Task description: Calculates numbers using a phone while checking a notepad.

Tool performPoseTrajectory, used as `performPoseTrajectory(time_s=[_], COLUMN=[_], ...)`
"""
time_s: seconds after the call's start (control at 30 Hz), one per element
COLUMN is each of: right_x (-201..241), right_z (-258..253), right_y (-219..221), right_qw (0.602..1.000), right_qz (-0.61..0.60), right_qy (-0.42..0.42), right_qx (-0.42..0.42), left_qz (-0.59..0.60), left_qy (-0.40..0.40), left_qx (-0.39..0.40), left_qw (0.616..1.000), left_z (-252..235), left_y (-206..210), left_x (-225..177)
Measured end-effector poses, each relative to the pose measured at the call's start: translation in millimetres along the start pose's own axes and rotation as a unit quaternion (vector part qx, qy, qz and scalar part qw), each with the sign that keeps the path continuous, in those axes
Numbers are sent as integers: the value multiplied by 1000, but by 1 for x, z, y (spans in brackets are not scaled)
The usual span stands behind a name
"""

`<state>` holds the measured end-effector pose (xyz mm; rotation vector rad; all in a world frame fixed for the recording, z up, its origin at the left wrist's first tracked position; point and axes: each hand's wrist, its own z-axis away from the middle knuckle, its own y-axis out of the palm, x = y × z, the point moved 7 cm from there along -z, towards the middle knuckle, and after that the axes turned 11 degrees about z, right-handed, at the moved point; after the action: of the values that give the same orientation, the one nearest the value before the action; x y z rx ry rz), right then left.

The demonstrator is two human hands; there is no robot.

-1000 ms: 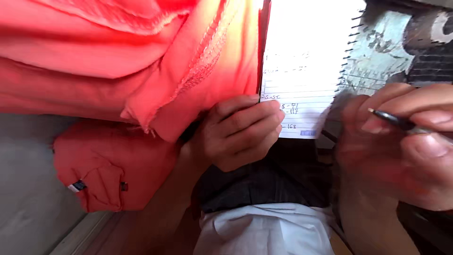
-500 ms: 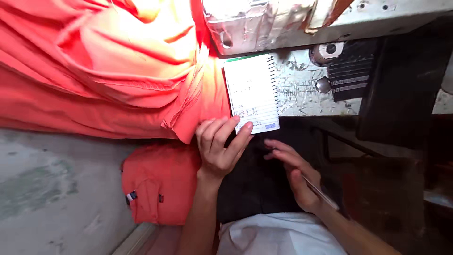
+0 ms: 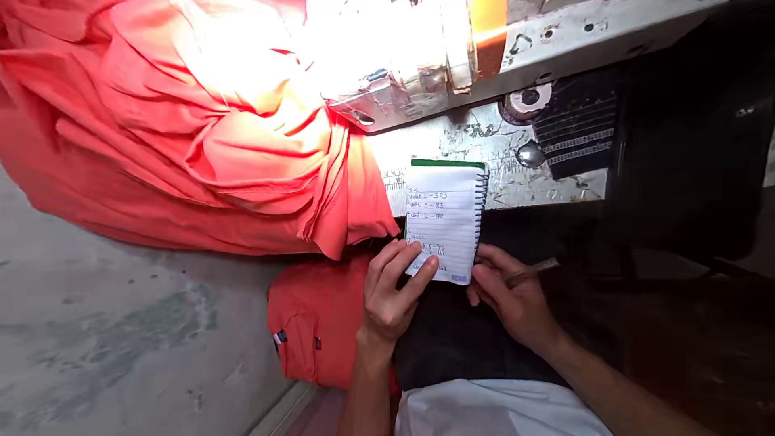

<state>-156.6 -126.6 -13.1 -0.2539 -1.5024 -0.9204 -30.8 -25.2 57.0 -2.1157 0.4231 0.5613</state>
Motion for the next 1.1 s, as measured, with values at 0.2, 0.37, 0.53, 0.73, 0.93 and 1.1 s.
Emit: performPoseTrajectory(time_s=[0.2, 0.37, 0.53, 0.73, 0.93, 1.1], right_x=[5, 2, 5, 8, 7, 4], right_z=[-8, -8, -12, -13, -16, -19], right_y=[10, 10, 15, 24, 25, 18], right_qw=[999, 998, 996, 998, 996, 995], right_qz=[-11, -1, -13, -34, -28, -27], right_qy=[14, 32, 43, 48, 82, 95], right_qx=[-31, -55, -74, -22, 7, -21], left_qz=[-19, -98, -131, -118, -112, -54], left_qy=[-126, -187, -235, -244, -224, -245], left_qx=[-31, -21, -35, -32, -11, -16], left_qw=[991, 977, 962, 962, 968, 968], left_z=[8, 5, 2, -4, -12, -12], left_y=[1, 17, 18, 19, 21, 18], left_x=[-6, -9, -13, -8, -10, -5])
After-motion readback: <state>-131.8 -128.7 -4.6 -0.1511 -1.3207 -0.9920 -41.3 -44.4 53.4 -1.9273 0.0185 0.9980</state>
